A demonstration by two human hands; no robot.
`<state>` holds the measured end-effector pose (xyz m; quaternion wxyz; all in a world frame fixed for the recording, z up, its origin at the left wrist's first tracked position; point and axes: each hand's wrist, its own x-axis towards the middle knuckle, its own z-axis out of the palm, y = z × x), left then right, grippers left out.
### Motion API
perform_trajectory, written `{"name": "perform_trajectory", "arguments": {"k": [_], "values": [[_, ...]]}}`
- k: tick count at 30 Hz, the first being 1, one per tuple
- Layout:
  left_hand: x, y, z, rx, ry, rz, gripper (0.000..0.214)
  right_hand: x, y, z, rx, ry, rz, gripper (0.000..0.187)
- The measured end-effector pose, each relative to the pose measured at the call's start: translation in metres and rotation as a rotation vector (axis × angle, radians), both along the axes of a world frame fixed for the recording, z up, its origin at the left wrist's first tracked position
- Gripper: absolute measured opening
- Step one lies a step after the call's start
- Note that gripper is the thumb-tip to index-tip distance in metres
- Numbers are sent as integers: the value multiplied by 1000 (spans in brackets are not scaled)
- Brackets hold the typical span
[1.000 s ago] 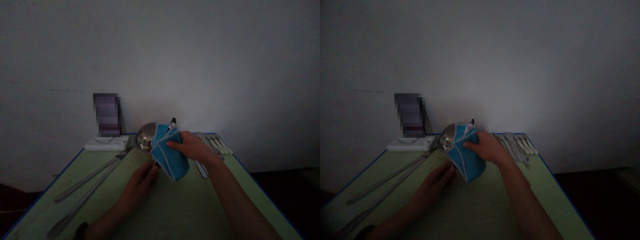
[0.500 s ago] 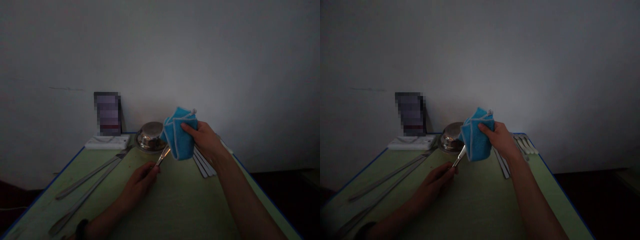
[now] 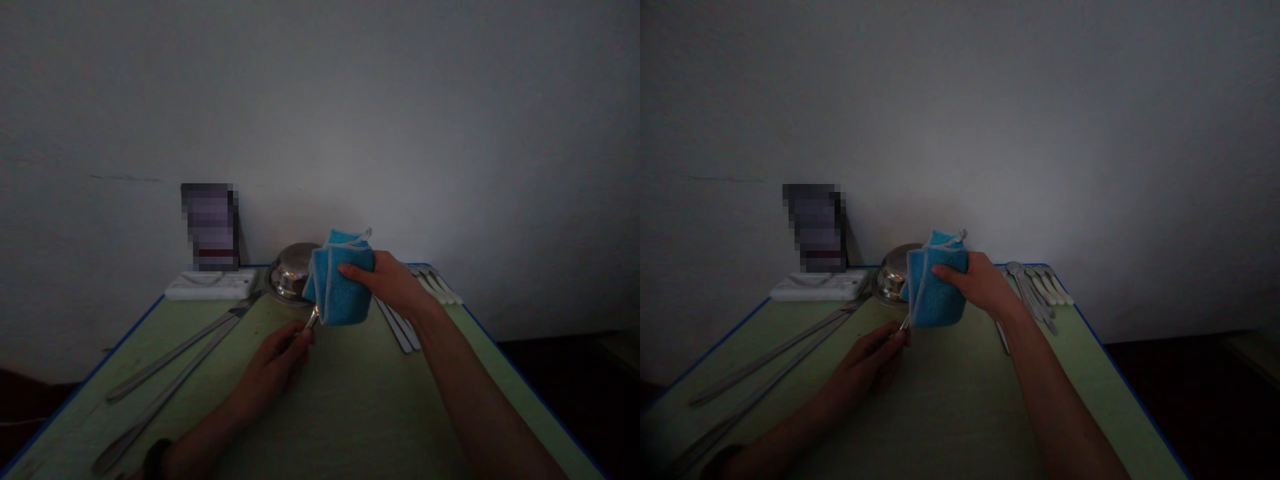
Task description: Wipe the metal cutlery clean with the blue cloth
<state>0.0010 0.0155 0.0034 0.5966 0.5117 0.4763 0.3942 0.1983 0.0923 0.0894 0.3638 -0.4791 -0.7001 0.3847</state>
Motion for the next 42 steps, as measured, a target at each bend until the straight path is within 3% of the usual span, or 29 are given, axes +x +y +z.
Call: {"name": "perform_trajectory", "arguments": {"k": [6, 12, 19, 27, 35, 42], "values": [[0, 0, -1, 51, 107, -11, 34, 3, -1, -1, -95, 45, 105, 30], [1, -3, 3, 132, 258, -2, 30, 12, 1, 0, -141, 174, 91, 31], [2, -5, 4, 167, 292, -16, 28, 16, 7, 3, -9, 385, -27, 32], [1, -5, 4, 131, 270, -37, 28, 20, 0, 9, -74, 195, 31, 28], [2, -6, 4, 152, 312, -43, 28, 13, -2, 3, -110, 29, 197, 36], [4, -7, 8, 208, 386, -43, 27, 16, 1, 5, -67, 33, 112, 35]]}}
